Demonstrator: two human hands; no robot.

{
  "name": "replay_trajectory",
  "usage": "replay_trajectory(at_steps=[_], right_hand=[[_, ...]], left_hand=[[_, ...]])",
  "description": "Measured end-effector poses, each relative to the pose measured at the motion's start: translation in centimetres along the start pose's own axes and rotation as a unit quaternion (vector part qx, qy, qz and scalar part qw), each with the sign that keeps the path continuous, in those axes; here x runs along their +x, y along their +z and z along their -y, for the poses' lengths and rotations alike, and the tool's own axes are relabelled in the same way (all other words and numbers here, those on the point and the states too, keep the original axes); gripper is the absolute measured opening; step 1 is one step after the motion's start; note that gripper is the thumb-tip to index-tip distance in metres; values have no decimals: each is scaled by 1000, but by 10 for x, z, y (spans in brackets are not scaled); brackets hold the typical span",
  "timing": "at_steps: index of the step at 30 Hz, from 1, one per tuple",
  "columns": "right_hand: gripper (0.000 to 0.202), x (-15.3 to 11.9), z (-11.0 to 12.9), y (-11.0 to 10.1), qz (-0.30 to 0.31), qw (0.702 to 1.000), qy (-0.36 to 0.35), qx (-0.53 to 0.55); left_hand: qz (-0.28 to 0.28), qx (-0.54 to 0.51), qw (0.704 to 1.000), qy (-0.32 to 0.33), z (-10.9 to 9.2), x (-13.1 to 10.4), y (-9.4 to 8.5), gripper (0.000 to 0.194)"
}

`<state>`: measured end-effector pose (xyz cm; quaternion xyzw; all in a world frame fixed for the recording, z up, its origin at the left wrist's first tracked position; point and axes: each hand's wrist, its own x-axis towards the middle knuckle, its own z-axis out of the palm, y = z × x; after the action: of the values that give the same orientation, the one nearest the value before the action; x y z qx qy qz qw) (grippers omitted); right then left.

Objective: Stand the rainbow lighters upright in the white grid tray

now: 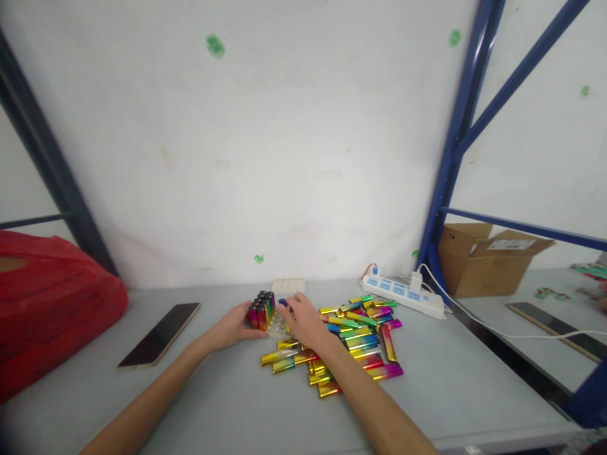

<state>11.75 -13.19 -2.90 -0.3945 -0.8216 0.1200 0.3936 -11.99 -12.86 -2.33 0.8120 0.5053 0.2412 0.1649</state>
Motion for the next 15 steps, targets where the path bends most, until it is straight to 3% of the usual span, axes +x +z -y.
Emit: replay_trajectory(at_steps=[12, 15], right_hand=[[20, 23, -20, 14, 39, 996, 11, -83], [20, 24, -18, 14, 74, 993, 8, -93]], left_hand=[[-9, -10, 1000, -1, -5, -1, 1, 63], [-8, 3, 1000, -1, -3, -1, 1, 64]])
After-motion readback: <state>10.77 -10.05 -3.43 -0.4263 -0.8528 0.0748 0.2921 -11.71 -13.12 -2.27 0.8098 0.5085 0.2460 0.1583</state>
